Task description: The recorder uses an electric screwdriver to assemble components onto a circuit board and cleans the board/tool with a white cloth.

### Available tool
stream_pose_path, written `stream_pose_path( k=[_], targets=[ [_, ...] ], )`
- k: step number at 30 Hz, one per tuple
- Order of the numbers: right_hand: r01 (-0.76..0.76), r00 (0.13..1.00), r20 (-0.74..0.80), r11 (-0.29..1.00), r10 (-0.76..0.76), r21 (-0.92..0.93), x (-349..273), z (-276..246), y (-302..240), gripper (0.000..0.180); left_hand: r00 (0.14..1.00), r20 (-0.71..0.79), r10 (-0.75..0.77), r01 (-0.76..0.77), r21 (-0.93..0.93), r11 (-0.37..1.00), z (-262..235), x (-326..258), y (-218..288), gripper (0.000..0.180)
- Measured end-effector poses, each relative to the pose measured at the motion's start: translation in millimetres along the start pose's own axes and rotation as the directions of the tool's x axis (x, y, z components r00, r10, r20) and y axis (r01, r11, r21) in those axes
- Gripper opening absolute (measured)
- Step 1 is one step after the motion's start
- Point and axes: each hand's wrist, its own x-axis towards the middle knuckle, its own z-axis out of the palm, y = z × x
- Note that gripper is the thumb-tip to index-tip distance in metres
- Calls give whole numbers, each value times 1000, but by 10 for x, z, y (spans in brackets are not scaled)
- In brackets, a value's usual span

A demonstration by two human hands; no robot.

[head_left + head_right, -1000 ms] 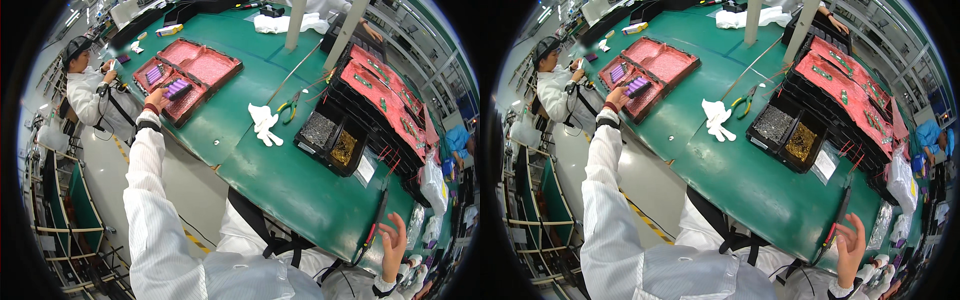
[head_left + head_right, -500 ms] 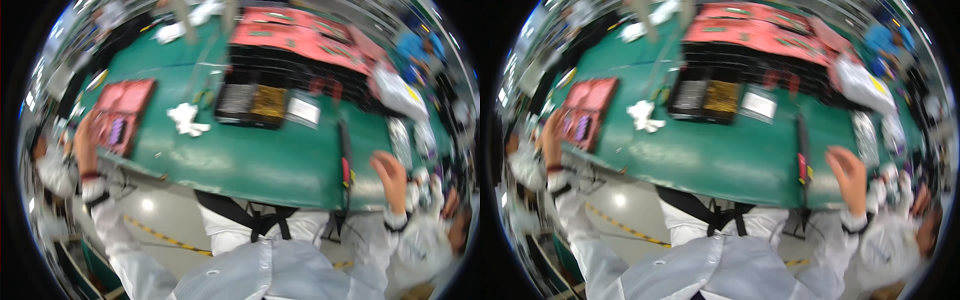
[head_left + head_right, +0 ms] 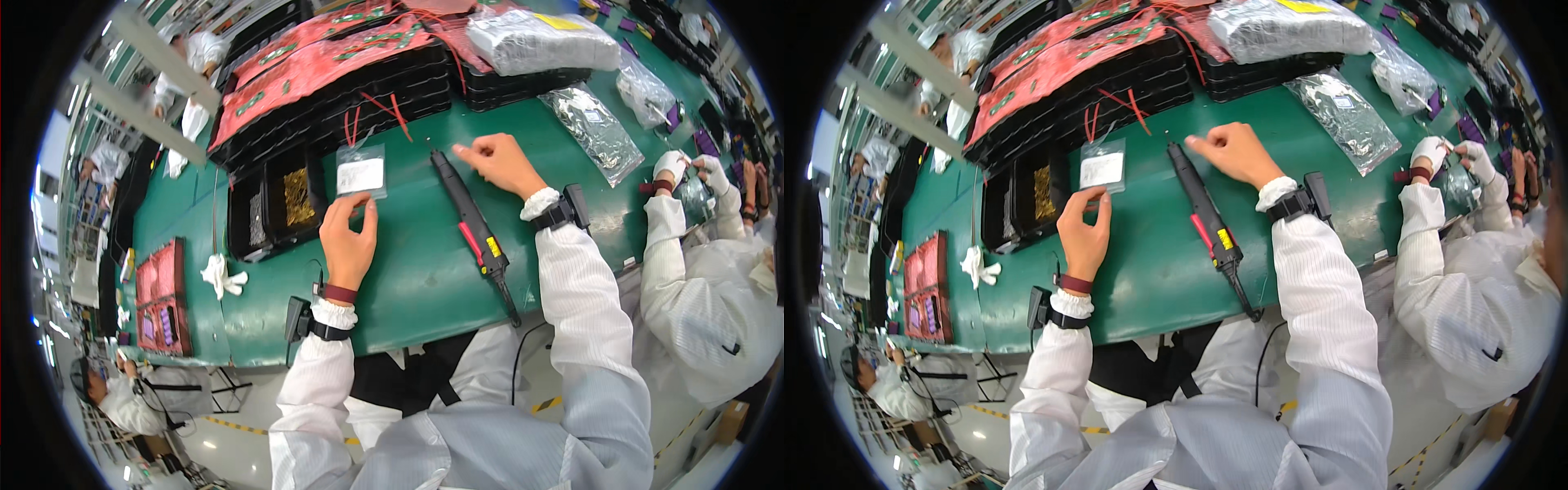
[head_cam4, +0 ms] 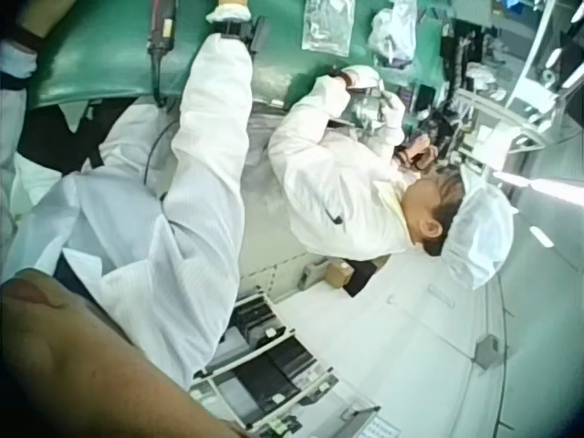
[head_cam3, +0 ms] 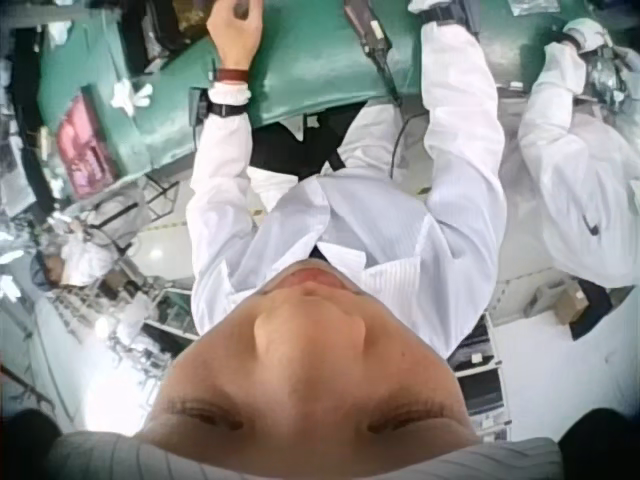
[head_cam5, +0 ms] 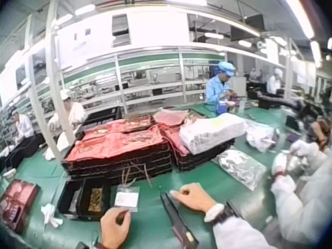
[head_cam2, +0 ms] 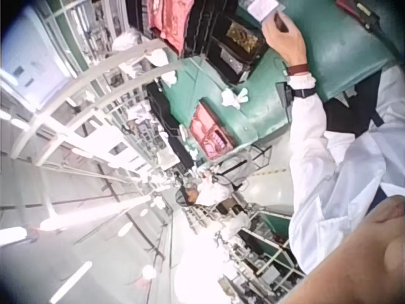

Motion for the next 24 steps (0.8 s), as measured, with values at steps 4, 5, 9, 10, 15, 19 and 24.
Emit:
stream_pose_path(
  k=[4, 5, 9, 10, 15, 19, 24],
  targets=[
    [85, 967, 256, 948, -5, -306, -247, -146, -190, 75, 995, 59, 75, -87, 224, 971, 178, 74, 26, 27],
    [100, 942, 333, 918, 37, -384, -324, -172, -291, 77, 992, 89, 94, -115, 279, 953, 176, 84, 43, 31],
    [155, 891, 442, 845, 104, -512, -684, -209, -582, 80, 991, 85, 99, -126, 419, 899, 222, 53, 10, 38],
    [124, 865, 473, 845, 165, -520, -694, -239, -680, 76, 992, 80, 96, -121, 412, 903, 236, 62, 28, 38],
    [73, 854, 458, 813, 248, -578, -673, -206, -688, 70, 971, 178, 159, -203, 263, 943, 395, 73, 235, 37],
    [89, 851, 465, 808, 242, -583, -641, -186, -670, 69, 943, 255, 212, -251, 130, 959, 522, 88, 336, 37],
    [143, 904, 405, 792, 140, -594, -625, -82, -671, 79, 978, 152, 143, -181, 275, 944, 294, 108, 228, 39]
  ],
)
